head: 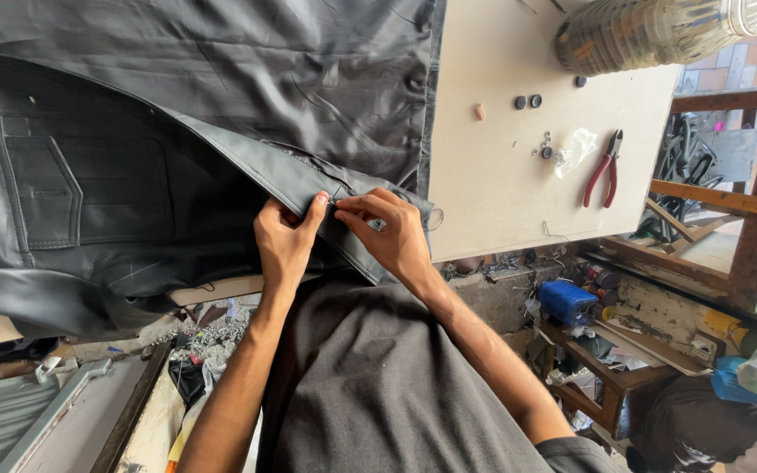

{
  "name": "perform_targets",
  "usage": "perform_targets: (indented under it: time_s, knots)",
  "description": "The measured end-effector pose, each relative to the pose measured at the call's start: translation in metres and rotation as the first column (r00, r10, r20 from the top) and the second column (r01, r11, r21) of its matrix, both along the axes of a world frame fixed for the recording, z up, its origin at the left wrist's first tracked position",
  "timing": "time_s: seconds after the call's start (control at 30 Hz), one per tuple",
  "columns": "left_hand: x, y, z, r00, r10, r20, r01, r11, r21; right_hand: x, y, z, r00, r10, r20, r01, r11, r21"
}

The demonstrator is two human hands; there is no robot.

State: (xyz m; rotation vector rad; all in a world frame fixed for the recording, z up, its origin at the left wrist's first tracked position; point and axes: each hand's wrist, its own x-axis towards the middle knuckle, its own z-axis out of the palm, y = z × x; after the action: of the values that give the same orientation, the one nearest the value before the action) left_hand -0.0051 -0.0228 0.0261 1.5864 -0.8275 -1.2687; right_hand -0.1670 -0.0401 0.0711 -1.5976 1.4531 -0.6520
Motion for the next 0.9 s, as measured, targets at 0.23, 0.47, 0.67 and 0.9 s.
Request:
perform_targets:
  time_s: [0.23, 0.47, 0.67, 0.9]
  knots:
    - [-0.0009, -0.0006, 0.0004, 1.000, -0.002, 0.015, 0.002, 1.000, 0.016, -0.0011, -0.0005, -0.0001, 1.000, 0.003, 0.022, -0.003, 1.000, -0.011]
    - [0.0017, -0.0011, 0.0027, 0.999, -0.035, 0.036, 0.034, 0.999, 0.025, 0.0002, -0.0011, 0.0020, 1.000, -0.001, 0.004, 0.001, 1.000, 0.014]
    - [0.0012, -0.0016, 0.0022, 0.999, -0.026, 0.042, 0.027, 1.000, -0.010, 0.0001, -0.0022, 0.0076, 1.000, 0.006, -0.010, -0.006, 1.000, 0.013]
    - [0.0021, -0.0008, -0.0005, 0.999, -0.032, 0.043, 0.032, 0.999, -0.013, 0.0012, -0.0028, 0.0091, 0.999, 0.020, -0.028, -0.020, 1.000, -0.009]
